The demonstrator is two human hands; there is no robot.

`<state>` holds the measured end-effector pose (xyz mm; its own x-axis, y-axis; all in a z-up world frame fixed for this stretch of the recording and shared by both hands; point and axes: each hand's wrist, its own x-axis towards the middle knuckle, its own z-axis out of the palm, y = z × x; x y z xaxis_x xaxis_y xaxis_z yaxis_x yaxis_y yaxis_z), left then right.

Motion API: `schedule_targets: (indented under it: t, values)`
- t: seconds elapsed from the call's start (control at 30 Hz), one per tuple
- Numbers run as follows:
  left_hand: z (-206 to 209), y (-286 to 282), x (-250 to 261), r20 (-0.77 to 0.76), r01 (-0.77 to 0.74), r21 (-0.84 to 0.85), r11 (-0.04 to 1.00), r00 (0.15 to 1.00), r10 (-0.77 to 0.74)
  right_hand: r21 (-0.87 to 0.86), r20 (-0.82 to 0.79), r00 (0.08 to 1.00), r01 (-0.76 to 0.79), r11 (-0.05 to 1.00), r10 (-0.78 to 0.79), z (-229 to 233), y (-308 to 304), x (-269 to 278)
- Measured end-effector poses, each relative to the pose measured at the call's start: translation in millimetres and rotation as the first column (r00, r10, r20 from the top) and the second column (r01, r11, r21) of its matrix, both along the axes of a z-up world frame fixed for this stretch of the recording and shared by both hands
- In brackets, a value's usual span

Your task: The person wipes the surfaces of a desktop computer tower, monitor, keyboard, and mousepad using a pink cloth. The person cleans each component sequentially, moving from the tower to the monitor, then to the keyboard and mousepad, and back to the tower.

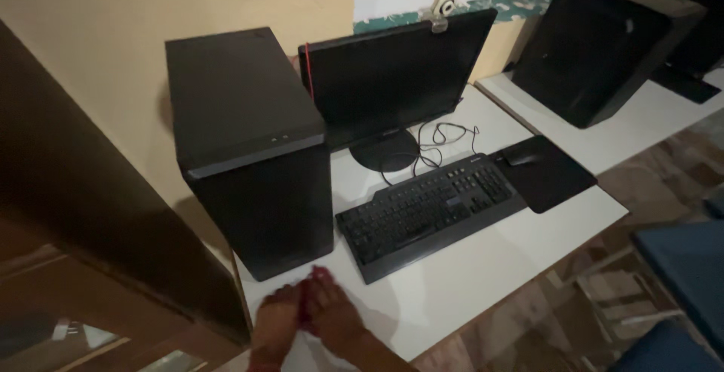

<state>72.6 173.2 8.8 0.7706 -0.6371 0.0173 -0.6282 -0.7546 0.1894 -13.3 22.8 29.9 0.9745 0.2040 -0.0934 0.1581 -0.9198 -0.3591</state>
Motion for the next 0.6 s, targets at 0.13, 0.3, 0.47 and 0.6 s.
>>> schedule_targets:
  t: [0.13,0.3,0.47,0.6]
  values:
    - [-0.3,35.7,6.2,-0.121,-0.009,0.249,0.968,0.992,0.04,0.014,0.021,0.973,-0.231,0.973,0.231,-1.2,22.2,-13.6]
    - [42.5,34.5,-23.1,-0.14,0.151,0.299,0.942,0.984,-0.113,0.138,0.067,0.939,-0.342,0.929,0.336,9.4,15.2,-54.6]
    - [53.0,-20.1,-63.4,-0.088,-0.02,0.122,0.992,0.996,0.031,-0.083,0.136,0.962,-0.226,0.971,0.235,3.8,-30.3,-89.3]
    - [25.4,-66.1,-81.6,0.194,0.04,0.034,0.999,0.98,-0.045,-0.04,0.231,0.968,-0.09,0.995,0.096,25.3,-83.8,-116.5]
